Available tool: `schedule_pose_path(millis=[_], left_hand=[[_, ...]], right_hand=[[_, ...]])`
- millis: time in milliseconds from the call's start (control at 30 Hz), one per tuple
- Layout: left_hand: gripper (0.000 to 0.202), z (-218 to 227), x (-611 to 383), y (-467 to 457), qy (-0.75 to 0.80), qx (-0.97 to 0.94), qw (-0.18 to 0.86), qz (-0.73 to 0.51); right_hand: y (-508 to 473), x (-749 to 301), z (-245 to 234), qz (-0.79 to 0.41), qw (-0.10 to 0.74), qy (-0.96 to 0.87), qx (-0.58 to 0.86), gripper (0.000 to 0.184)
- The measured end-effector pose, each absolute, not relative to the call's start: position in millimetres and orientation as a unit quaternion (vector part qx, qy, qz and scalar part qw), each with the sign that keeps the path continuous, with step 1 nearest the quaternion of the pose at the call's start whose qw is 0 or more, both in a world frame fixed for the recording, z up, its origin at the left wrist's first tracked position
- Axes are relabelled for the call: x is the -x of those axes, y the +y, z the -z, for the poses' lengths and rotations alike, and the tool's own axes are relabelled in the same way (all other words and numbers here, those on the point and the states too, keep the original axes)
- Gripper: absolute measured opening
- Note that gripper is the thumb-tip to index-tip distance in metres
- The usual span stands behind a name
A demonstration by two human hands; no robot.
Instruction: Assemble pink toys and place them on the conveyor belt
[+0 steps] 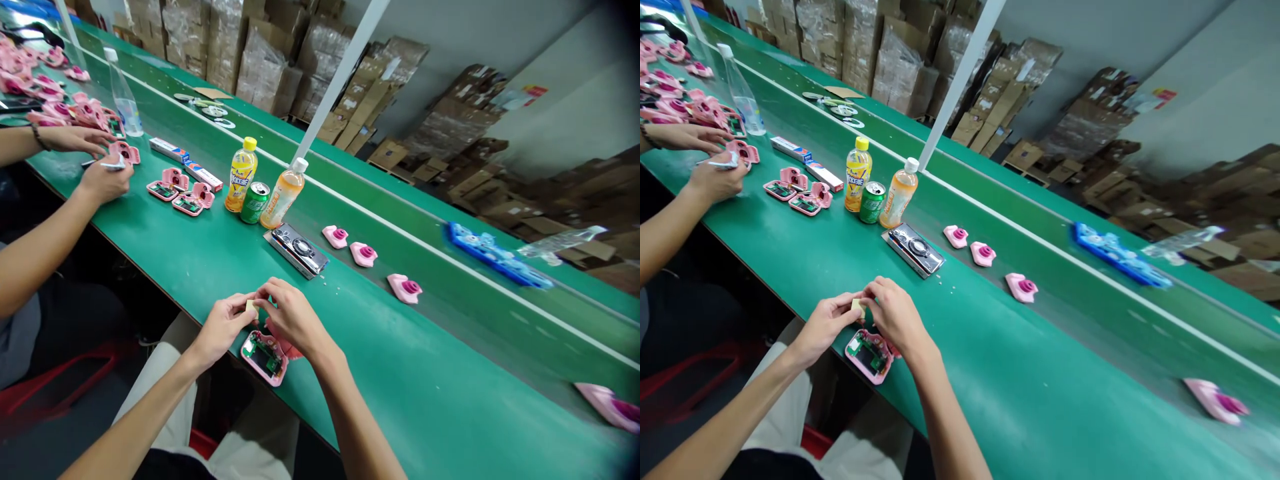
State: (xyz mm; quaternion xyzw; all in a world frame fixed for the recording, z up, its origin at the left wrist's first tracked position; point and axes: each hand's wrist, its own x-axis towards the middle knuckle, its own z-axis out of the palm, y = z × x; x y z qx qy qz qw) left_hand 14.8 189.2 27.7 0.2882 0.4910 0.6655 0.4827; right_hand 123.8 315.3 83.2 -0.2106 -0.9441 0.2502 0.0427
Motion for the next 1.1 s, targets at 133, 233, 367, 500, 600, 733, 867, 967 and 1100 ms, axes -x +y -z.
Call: schedule_pose_path(millis=[133,233,367,500,600,733,867,967,1100], left_hand=[[0.046,-23,-19,190,0.504,-0.297,0.469,-0.662],[0.049,-26,-23,194,0.508,-0.268,0.453,-0.682],[0.043,-32,-20,197,0.480,-0.228,0.474,-0.702],[0.032,-34,-7,194,0.366,-0.177,0.594,-0.695],[0.028,-33,-1,192,0.320,-0.149,0.619,-0.702],[0.038,-33,-8,194,0.337,-0.121,0.605,-0.711],[0.036,-33,-13,198,0.363,-0.074,0.562,-0.739],[0.025,-34,-13,200,0.391,-0.060,0.532,-0.748],[0.021,-41,-20,198,0.422,-0.085,0.504,-0.749]], right_hand=[[309,-126,-81,-0.158,0.029,-0.968,0.193,0.013],[300,-126,-80,-0.025,0.038,-0.986,0.159,0.011],[289,-128,-77,0.080,0.094,-0.986,0.108,0.012],[287,-134,-75,0.027,0.123,-0.988,0.091,0.014],[285,-140,-75,0.014,0.127,-0.989,0.081,0.013],[273,-144,-76,0.049,0.114,-0.988,0.097,0.012],[254,-158,-83,0.029,0.158,-0.981,0.109,0.018],[237,-210,-93,-0.085,0.235,-0.945,0.212,0.020],[176,-346,-95,-0.110,0.283,-0.763,0.571,0.017]])
